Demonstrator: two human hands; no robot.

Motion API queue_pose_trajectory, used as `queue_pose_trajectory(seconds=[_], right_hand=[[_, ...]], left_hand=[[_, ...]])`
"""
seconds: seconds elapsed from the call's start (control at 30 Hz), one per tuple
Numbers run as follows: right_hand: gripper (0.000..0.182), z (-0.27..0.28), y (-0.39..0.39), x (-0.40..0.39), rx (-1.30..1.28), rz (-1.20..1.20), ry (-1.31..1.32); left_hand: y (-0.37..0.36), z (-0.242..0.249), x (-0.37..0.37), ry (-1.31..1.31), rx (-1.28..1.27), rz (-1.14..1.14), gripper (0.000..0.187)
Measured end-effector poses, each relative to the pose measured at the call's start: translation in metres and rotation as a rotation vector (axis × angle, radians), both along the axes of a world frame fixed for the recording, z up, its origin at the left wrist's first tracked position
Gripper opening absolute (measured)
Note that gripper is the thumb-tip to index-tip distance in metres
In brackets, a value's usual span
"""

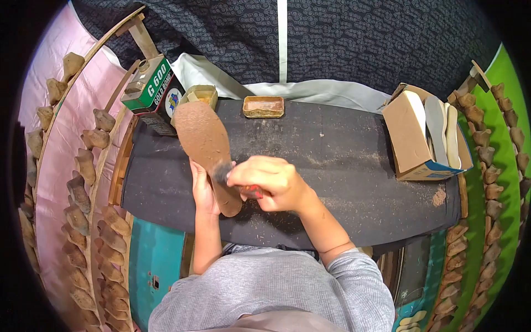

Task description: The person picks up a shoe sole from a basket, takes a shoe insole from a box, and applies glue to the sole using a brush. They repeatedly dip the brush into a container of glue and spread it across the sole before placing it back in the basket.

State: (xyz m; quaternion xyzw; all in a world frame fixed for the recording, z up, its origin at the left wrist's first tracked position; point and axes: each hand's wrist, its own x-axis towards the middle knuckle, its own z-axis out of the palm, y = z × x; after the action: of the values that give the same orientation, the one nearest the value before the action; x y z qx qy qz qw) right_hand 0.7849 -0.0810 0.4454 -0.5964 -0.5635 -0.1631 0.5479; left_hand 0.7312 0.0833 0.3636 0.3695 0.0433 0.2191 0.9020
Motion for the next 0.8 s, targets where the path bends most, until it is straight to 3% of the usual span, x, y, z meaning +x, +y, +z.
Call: queue_pose_trajectory(seconds=[0.07, 0.17, 0.43, 0.6, 0.8], right_hand=[[0.028, 0.0, 0.004, 0.005, 0.104, -0.097, -0.08], [0.023, 0.0, 0.001, 0.005, 0.164, -0.223, -0.135], [0.027, -0.02, -0.006, 0.015, 0.203, -0.211, -0.262], [0.042, -0.029, -0.007, 0.043, 0.128, -0.478, -0.081], [0.038, -0.075, 0.015, 0.12, 0.083, -0.493, 0.213]], left_hand=[[-0.006, 0.006, 0.0, -0.015, -0.119, 0.025, 0.048], [-0.005, 0.004, -0.004, -0.043, 0.028, -0.089, 0.047], [0.003, -0.004, -0.001, -0.034, -0.028, -0.102, 0.042], [0.007, -0.011, 0.0, 0.005, -0.03, -0.07, 0.042], [0.012, -0.016, 0.002, 0.036, -0.074, -0.063, 0.039]])
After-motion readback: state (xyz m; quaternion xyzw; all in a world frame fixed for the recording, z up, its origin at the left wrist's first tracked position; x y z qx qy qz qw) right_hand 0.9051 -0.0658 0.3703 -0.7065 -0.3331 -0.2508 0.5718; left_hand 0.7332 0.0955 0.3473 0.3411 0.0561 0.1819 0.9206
